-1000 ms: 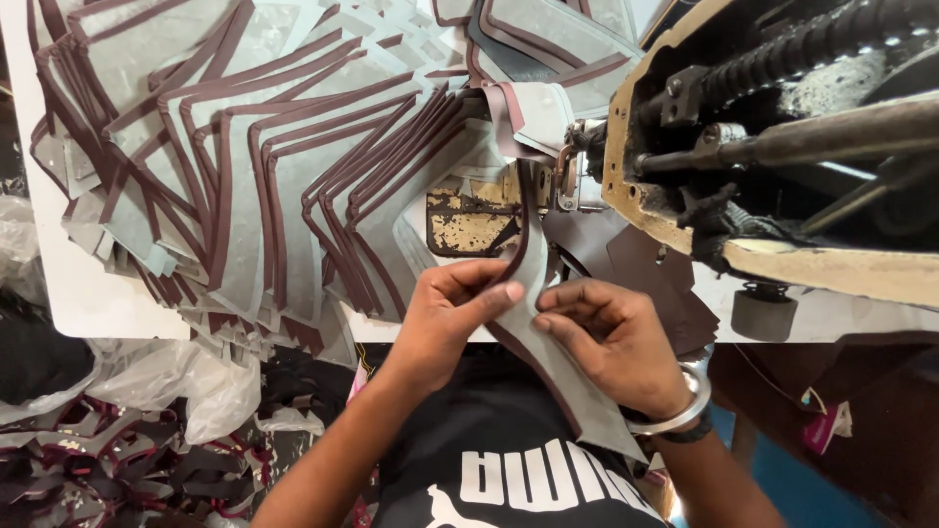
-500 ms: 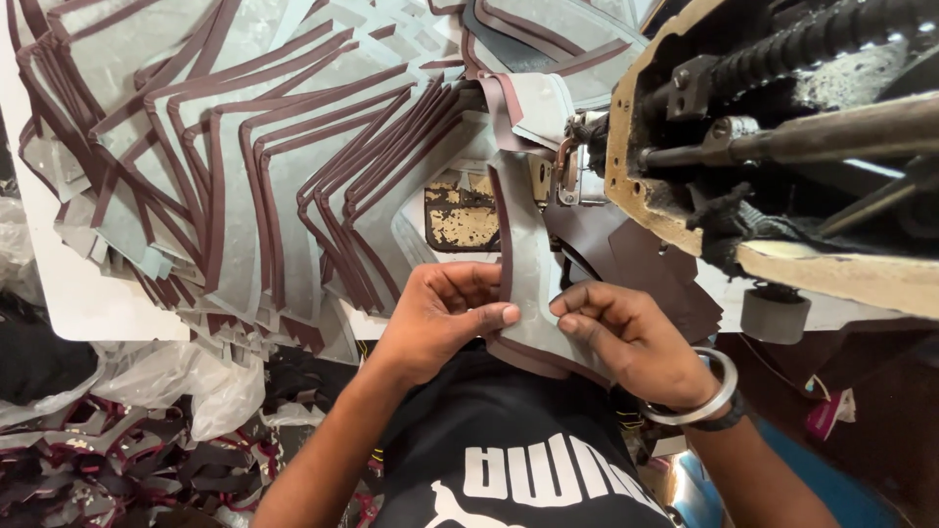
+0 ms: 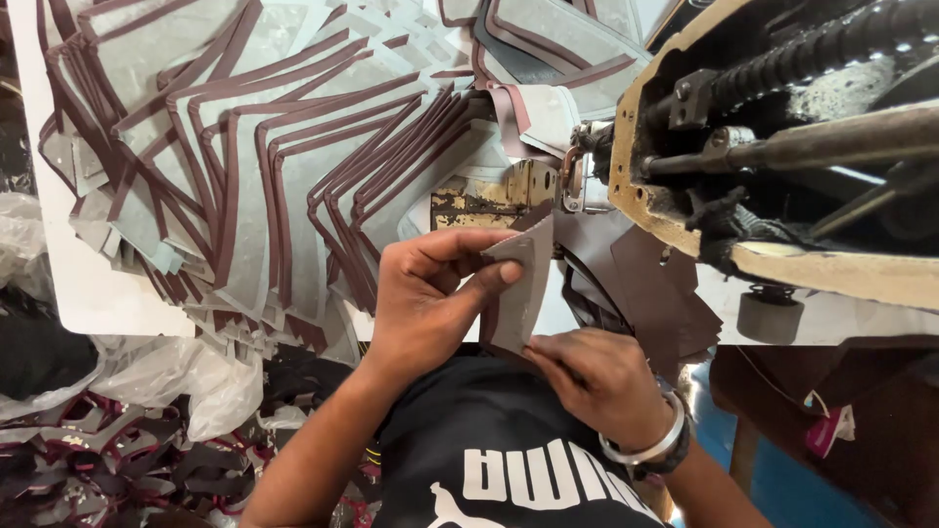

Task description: Sewing structural and decorative leather trim onto shoe upper components using an industrial sewing machine.

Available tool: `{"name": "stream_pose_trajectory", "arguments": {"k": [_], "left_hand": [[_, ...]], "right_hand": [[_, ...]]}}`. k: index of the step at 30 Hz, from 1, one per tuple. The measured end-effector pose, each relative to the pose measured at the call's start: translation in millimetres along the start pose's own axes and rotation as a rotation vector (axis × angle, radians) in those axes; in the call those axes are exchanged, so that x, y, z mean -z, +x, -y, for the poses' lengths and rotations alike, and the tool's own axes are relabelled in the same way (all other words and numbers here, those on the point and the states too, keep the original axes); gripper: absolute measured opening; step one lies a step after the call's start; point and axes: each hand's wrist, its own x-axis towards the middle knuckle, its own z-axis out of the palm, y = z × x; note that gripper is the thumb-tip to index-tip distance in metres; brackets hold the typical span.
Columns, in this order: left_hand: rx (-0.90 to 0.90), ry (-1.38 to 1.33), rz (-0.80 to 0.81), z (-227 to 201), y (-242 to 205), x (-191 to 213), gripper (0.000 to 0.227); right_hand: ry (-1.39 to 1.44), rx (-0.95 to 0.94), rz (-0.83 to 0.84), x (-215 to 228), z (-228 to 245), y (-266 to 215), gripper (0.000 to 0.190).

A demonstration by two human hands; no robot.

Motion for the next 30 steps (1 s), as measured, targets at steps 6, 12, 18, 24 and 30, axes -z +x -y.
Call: {"name": "stream_pose_trajectory", "arguments": {"k": [6, 12, 18, 24, 30], "left_hand": [[-0.023, -0.044, 0.054, -15, 5, -18, 0.033], [0.009, 0.052, 0.061, 3, 19, -18, 0.027], [-0.006, 0.086, 0.029, -2, 30, -15, 0.028], [-0.058, 0.09, 0.033, -1, 47, -15, 0.031], [-0.119, -0.026, 0.023, -3, 53, -20, 0.048]], "right_hand": [[0.101, -0.147, 0.052, 0, 5, -20, 0.016], [0.301, -0.162, 0.035, 2, 18, -24, 0.011], [0.362, -0.188, -0.014, 2, 18, -18, 0.014], [0.282, -0.29, -0.047, 9, 17, -8, 0.014], [0.177, -0.267, -0.112, 29, 16, 13, 0.015]]}}
